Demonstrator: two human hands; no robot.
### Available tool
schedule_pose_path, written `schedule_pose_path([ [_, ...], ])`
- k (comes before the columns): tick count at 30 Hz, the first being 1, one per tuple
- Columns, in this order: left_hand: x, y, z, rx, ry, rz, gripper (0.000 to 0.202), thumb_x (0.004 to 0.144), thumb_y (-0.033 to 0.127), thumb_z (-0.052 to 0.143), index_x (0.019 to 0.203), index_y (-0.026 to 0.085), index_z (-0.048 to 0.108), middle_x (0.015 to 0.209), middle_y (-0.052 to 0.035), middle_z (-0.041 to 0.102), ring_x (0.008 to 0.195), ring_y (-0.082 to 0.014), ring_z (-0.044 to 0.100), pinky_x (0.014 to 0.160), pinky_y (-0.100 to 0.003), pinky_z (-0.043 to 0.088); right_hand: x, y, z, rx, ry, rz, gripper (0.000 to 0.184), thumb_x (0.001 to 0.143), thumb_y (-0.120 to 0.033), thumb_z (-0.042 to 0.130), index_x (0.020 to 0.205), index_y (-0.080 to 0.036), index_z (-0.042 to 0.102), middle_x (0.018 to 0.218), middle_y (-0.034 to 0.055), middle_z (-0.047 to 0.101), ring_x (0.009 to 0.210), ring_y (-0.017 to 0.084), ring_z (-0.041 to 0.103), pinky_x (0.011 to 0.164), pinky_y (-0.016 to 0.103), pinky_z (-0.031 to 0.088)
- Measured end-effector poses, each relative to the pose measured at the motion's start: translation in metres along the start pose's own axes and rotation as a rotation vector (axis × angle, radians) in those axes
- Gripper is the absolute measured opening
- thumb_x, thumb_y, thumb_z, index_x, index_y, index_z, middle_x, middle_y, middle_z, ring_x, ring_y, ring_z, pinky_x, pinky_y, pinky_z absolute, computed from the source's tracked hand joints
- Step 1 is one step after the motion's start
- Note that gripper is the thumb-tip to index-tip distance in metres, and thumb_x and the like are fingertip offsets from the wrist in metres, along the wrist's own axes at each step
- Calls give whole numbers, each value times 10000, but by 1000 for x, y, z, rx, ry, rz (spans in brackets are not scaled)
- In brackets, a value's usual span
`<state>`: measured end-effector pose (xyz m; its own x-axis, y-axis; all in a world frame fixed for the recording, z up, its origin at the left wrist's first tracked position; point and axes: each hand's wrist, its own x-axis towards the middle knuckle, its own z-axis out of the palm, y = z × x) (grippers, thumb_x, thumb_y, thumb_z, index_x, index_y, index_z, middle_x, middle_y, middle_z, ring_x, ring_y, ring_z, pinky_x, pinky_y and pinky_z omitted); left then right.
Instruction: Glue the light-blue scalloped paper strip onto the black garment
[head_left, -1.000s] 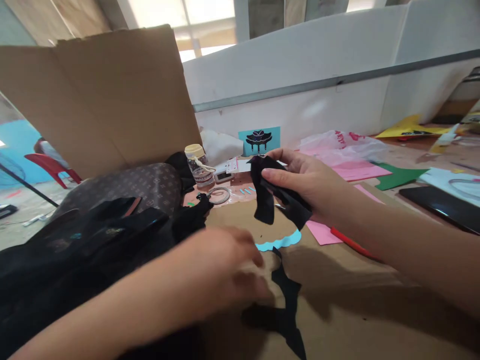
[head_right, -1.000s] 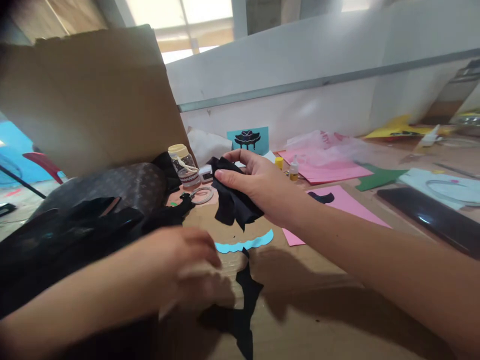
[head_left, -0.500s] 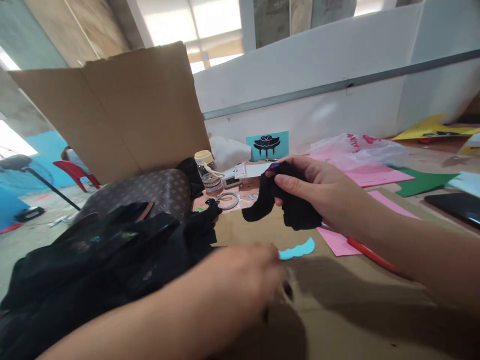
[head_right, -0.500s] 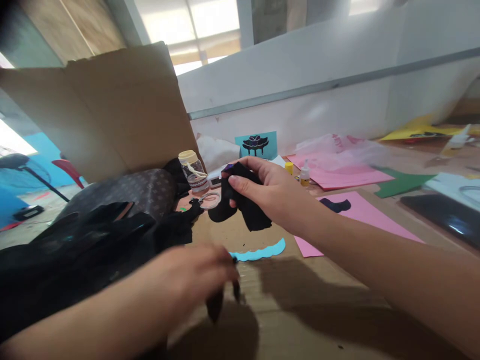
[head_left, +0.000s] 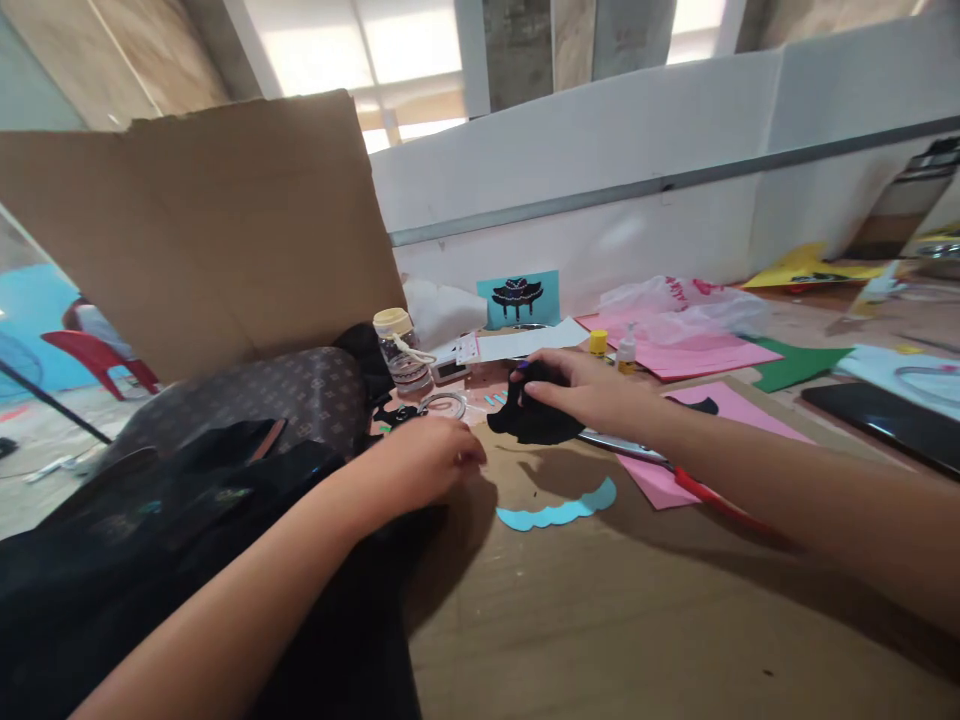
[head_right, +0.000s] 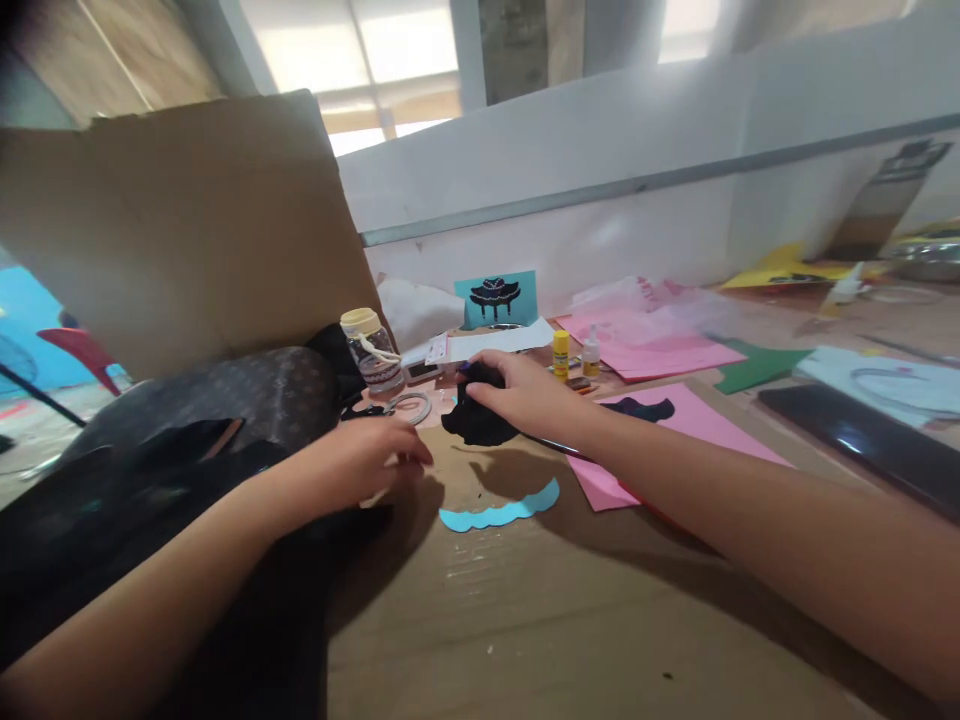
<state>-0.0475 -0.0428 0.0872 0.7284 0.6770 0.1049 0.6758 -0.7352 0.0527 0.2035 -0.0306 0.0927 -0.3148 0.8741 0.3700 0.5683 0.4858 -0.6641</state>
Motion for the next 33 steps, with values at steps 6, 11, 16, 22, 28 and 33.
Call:
schedule_pose_path([
  [6,13,8,22,-187,79,131,157,925,196,672,1042,256,758,1012,12,789,910,-182,726,806,-259,545,60,-13,32,-92,-178,-97,349,963,-297,599,1291,-189,650,1300,88,727,1138,221,684,943,312,532],
  [11,16,-14,60,-268,265,81,215,1018,316,561,1104,211,728,1112,-70,754,1002,-215,702,889,-341,553,28,-18,16,-232,-286,-98,360,956,-322,615,1277,-170,676,1305,146,719,1159,311,677,972,413,513],
  [16,20,-14,82,-312,304,129,222,995,224,551,1112,210,739,1188,-88,732,1108,-230,666,985,-393,536,-86,-8,-9,-291,-453,-128,264,965,-267,579,1213,-290,669,1297,32,725,1120,238,704,927,365,555],
  [22,20,-11,77,-302,259,128,262,1011,241,518,1157,206,732,1250,-88,714,1156,-229,656,1021,-398,530,-131,15,-7,-439,-522,-158,416,909,-336,706,1295,-188,657,1505,133,581,1367,310,568,1119,444,499],
  [28,16,-6,76,-263,172,94,340,1042,271,457,1283,193,684,1390,-101,659,1287,-237,603,1116,-432,476,-131,29,-3,-591,-441,-217,685,843,-386,778,1415,-63,583,1492,278,535,1400,418,505,1095,566,502],
  [33,14,0,75,-260,55,119,425,1052,292,420,1431,173,571,1536,-112,536,1466,-265,436,1220,-519,342,-133,34,1,-536,-447,-196,695,889,-379,733,1479,-81,519,1530,246,510,1435,373,474,1125,532,480],
])
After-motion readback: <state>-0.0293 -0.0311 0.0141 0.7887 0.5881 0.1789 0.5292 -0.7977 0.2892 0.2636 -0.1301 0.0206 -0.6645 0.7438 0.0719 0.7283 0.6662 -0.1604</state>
